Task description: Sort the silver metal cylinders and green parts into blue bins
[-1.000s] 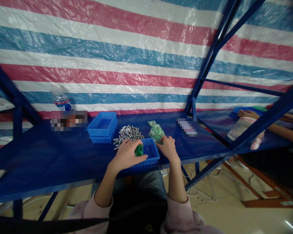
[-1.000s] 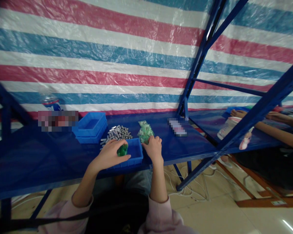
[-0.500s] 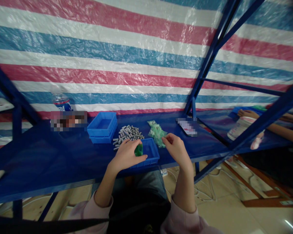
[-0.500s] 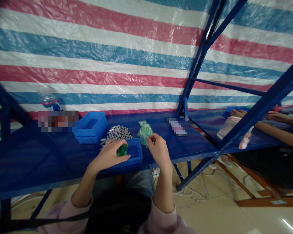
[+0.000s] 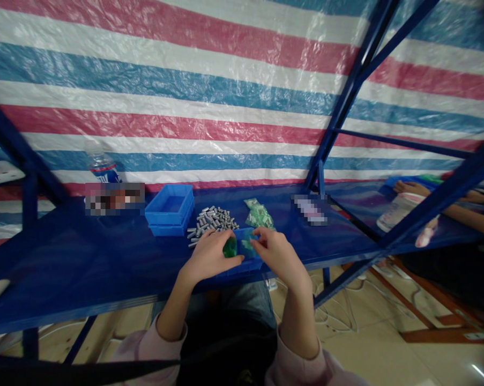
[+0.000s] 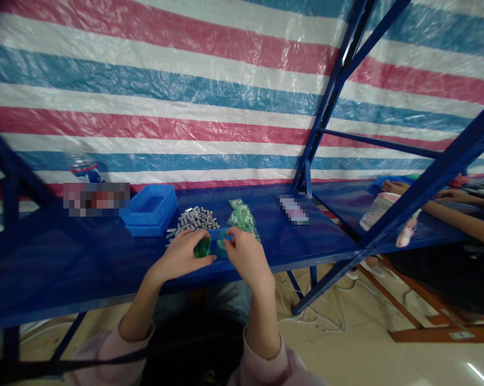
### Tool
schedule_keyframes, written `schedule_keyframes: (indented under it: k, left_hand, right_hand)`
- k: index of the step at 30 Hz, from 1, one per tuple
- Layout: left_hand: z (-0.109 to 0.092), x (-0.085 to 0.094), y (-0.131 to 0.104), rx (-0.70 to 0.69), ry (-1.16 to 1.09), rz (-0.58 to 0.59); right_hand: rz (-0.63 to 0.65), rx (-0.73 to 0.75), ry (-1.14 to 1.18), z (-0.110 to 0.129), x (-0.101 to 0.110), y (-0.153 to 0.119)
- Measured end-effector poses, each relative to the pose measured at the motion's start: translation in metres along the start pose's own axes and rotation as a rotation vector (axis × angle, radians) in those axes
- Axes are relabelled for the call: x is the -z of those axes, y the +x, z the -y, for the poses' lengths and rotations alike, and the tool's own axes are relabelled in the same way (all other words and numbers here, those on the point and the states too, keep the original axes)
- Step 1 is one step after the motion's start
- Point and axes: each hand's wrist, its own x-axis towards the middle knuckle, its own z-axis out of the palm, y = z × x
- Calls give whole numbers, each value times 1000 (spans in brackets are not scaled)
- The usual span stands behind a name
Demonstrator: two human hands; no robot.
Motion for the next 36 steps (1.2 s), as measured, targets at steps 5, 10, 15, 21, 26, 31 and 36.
schedule_keyframes:
  k: [5, 10, 15, 21, 26, 31, 36]
  left_hand:
    - [-1, 0, 1, -11, -5, -5]
    - [-1, 0, 1, -19, -22, -2]
    - [0, 0, 1, -13, -33, 3]
    - [2, -1, 1, -18, -67, 18]
    - [3, -2, 1, -20, -54, 16]
    - [3, -3, 2, 2, -50, 18]
    - [2, -2, 2, 16, -46, 13]
  right_hand:
    - [123, 66, -145, 9, -15, 6]
    - [140, 99, -164, 12, -19, 9]
    - [160, 130, -107, 14, -19, 10]
    - [178, 167, -42, 17, -16, 10]
    - [200, 181, 0, 17, -17, 11]
    - [200, 187, 36, 15, -19, 10]
    - [224, 221, 126, 12, -18, 10]
